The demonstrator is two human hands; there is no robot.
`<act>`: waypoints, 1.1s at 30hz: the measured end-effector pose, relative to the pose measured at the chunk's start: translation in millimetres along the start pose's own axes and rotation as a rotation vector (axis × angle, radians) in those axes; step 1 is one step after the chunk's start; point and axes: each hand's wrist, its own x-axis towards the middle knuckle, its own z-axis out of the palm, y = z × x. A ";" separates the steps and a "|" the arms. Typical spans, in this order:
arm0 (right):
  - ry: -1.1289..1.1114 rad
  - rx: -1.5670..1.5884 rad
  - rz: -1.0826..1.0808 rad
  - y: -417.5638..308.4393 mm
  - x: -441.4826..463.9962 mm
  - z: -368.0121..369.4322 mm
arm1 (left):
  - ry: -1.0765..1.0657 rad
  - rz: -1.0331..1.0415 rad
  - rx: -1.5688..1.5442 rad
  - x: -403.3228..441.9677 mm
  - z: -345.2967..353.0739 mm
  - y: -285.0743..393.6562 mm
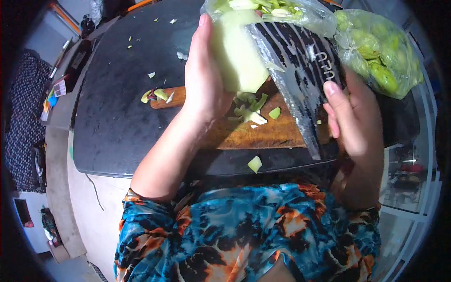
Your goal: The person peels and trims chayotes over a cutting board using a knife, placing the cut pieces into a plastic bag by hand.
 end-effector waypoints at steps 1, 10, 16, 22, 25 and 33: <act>-0.019 0.008 0.011 -1.9 1.1 -4.6 | -0.008 0.003 -0.017 -0.1 0.6 0.3; -0.097 0.104 0.052 -3.3 6.3 -9.1 | -0.071 0.023 0.011 0.9 -7.3 -4.2; -0.085 0.126 0.091 2.2 5.1 -0.4 | 0.048 0.072 0.001 -2.9 -1.2 -8.3; -0.056 0.216 0.087 10.6 6.1 13.6 | 0.104 0.059 -0.093 -3.7 -2.0 -13.7; -0.076 0.295 0.088 13.3 8.2 18.5 | 0.114 0.089 -0.131 -3.3 -4.1 -18.0; -0.107 0.369 0.060 21.2 14.8 24.5 | 0.139 0.163 -0.141 -1.0 -6.4 -22.6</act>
